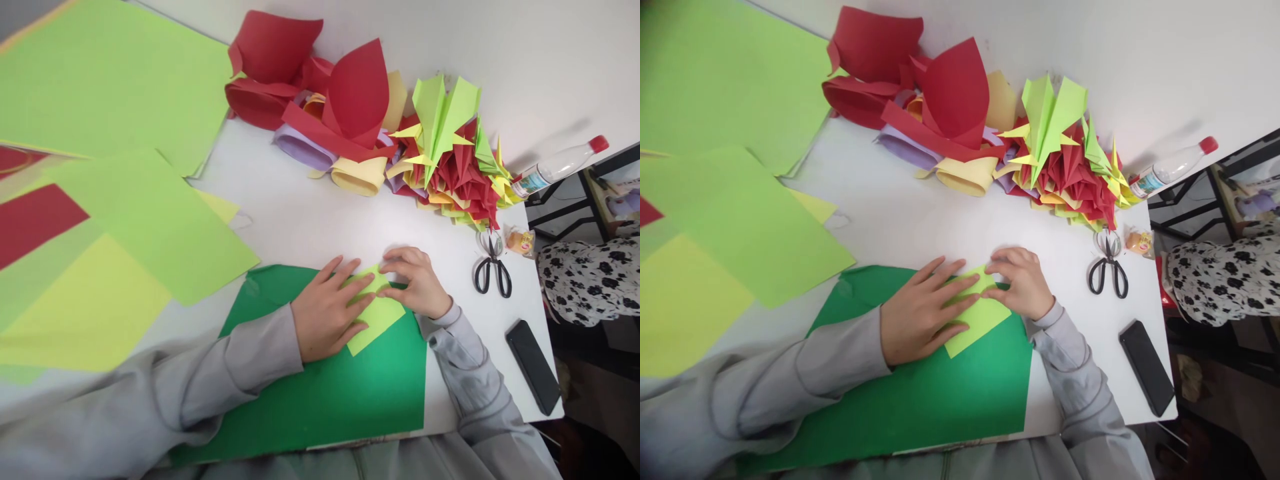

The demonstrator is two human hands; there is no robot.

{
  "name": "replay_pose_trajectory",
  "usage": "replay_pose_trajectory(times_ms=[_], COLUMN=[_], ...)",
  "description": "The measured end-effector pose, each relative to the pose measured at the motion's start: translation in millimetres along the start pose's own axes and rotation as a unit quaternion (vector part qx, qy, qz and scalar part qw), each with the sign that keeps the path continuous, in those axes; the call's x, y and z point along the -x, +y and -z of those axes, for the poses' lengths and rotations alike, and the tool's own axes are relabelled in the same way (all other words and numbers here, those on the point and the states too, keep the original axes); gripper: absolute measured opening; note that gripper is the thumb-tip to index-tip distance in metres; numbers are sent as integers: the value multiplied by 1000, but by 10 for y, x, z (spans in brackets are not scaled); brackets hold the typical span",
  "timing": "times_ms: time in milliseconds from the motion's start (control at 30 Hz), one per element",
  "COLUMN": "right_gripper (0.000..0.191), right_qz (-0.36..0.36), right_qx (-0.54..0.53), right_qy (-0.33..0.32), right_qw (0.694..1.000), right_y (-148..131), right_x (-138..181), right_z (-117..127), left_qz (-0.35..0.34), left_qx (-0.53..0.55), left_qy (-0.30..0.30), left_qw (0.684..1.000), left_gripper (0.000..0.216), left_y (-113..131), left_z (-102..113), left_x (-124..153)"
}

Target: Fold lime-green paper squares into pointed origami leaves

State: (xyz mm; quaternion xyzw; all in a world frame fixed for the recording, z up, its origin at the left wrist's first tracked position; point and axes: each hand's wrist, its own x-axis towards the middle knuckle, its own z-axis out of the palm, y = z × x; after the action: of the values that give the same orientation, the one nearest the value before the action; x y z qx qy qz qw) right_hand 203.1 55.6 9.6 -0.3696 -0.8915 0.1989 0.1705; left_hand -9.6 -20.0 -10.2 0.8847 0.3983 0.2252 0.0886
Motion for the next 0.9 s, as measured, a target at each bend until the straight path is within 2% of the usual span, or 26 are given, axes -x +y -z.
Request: replay_pose_trajectory(times_ms=[233, 367, 533, 900], right_gripper=[29, 16, 7, 7], right_qz=[1, 1, -12, -28], right_qx=[-5, -7, -24, -92], right_qy=[-36, -36, -18, 17], right_qw=[999, 999, 999, 995], right_y=[30, 33, 53, 144], right_x=[-100, -186, -288, -353], right_z=[64, 71, 40, -32], left_qz=[-9, -5, -2, -9], left_qx=[5, 0, -1, 5], left_qy=[-8, -14, -20, -9], left_qw=[1000, 1000, 1000, 1000], left_gripper=[36, 37, 36, 35], left_y=[-29, -24, -15, -25], left_z=[-4, 4, 19, 14], left_x=[7, 4, -6, -5])
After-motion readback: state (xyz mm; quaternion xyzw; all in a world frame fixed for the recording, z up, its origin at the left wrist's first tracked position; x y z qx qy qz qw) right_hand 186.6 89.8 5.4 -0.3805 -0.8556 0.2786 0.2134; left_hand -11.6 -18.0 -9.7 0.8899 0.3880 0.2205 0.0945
